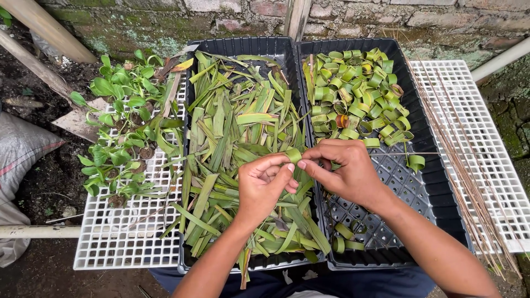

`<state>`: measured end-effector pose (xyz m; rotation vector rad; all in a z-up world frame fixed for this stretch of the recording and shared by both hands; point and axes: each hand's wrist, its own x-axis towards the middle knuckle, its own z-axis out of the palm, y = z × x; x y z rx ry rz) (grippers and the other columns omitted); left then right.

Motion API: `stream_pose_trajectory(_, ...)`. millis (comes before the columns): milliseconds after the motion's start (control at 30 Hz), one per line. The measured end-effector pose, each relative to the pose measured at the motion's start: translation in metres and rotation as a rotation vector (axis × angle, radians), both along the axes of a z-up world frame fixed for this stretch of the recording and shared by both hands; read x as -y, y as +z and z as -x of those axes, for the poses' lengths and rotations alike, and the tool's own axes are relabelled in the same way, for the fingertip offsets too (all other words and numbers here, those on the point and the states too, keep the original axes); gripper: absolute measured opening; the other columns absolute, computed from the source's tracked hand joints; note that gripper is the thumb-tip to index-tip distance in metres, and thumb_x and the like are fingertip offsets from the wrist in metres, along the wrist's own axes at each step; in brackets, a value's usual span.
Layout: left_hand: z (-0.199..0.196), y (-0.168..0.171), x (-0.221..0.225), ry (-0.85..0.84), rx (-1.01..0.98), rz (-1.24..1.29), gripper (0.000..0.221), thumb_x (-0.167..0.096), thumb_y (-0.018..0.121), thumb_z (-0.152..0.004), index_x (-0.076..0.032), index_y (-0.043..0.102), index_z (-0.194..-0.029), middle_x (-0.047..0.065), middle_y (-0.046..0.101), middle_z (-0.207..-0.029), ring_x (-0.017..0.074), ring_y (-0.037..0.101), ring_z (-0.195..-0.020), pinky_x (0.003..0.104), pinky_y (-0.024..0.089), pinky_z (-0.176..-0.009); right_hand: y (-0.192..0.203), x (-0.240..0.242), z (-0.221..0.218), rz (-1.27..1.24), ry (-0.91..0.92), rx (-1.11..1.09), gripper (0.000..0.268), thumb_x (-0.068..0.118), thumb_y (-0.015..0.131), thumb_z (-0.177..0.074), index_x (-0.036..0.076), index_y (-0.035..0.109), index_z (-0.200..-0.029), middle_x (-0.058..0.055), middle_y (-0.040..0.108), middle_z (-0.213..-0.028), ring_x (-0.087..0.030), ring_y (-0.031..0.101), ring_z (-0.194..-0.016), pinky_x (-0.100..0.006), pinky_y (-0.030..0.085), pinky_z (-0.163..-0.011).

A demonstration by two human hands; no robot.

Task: Preparing skewers by folding long green leaves and threading them onto thin wooden sticks.

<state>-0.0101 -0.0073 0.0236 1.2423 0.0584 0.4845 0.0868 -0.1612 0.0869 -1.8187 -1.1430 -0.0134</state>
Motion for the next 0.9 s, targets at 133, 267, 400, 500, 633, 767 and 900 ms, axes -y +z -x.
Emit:
stream_pose_trajectory(133, 0.003, 0.010, -0.002, 0.067, 0.045, -0.073, 0.012, 0.009, 0.068, -0.086, 0.013, 0.073, -0.096, 0.029, 0.075, -0.084, 0.0184, 0.071, -0.051, 0.029, 0.064, -0.044, -0.003, 0.001, 0.000, -0.008, -0.007, 0.024, 0.009, 0.004, 0.073, -0.086, 0.007, 0.080, -0.090, -0.007, 0.071, -0.062, -0.019, 0.054, -0.046, -0.034, 0.050, -0.050)
stream_pose_trajectory(267, 0.003, 0.012, -0.005, 0.115, 0.071, -0.182, 0.012, 0.008, 0.071, -0.084, 0.008, 0.077, -0.095, 0.023, 0.074, -0.089, 0.0153, 0.068, -0.050, 0.028, 0.064, -0.044, -0.003, 0.003, 0.002, -0.015, -0.019, 0.057, 0.007, 0.005, 0.074, -0.086, 0.006, 0.080, -0.088, -0.007, 0.071, -0.061, -0.019, 0.054, -0.045, -0.033, 0.050, -0.050)
stream_pose_trajectory(400, 0.002, 0.011, -0.005, 0.142, 0.087, -0.246, 0.011, 0.008, 0.071, -0.083, 0.007, 0.077, -0.091, 0.019, 0.073, -0.084, 0.0125, 0.063, -0.047, 0.025, 0.060, -0.041, -0.005, 0.001, 0.005, -0.013, -0.034, 0.098, 0.006, 0.006, 0.074, -0.087, 0.006, 0.080, -0.088, -0.008, 0.071, -0.062, -0.020, 0.055, -0.044, -0.034, 0.050, -0.049)
stream_pose_trajectory(500, 0.000, 0.011, -0.005, 0.147, 0.081, -0.263, 0.010, 0.009, 0.070, -0.083, 0.007, 0.077, -0.089, 0.018, 0.073, -0.083, 0.0118, 0.062, -0.047, 0.024, 0.058, -0.040, -0.008, 0.003, 0.006, -0.002, -0.037, 0.088, 0.006, 0.006, 0.075, -0.086, 0.005, 0.079, -0.090, -0.008, 0.071, -0.062, -0.021, 0.057, -0.045, -0.034, 0.050, -0.048)
stream_pose_trajectory(633, -0.002, 0.007, -0.006, 0.123, 0.077, -0.264, 0.009, 0.010, 0.069, -0.082, 0.007, 0.076, -0.087, 0.018, 0.073, -0.081, 0.0120, 0.061, -0.045, 0.023, 0.056, -0.038, -0.007, 0.004, 0.005, 0.000, -0.027, 0.073, 0.007, 0.006, 0.074, -0.086, 0.007, 0.079, -0.091, -0.007, 0.071, -0.062, -0.021, 0.057, -0.045, -0.034, 0.050, -0.048)
stream_pose_trajectory(767, -0.002, 0.007, -0.006, 0.071, 0.058, -0.251, 0.007, 0.010, 0.068, -0.081, 0.008, 0.074, -0.085, 0.017, 0.072, -0.078, 0.0122, 0.062, -0.046, 0.024, 0.056, -0.039, -0.005, 0.005, 0.003, 0.012, 0.007, 0.040, 0.007, 0.005, 0.073, -0.086, 0.008, 0.079, -0.088, -0.006, 0.069, -0.060, -0.019, 0.055, -0.044, -0.033, 0.050, -0.048)
stream_pose_trajectory(900, -0.003, 0.002, -0.007, -0.001, 0.049, -0.218, 0.005, 0.009, 0.067, -0.080, 0.007, 0.073, -0.080, 0.016, 0.069, -0.073, 0.0106, 0.062, -0.046, 0.024, 0.055, -0.039, -0.002, 0.006, 0.003, 0.015, 0.077, -0.021, 0.007, 0.005, 0.072, -0.086, 0.007, 0.079, -0.086, -0.006, 0.067, -0.057, -0.019, 0.055, -0.044, -0.032, 0.049, -0.048)
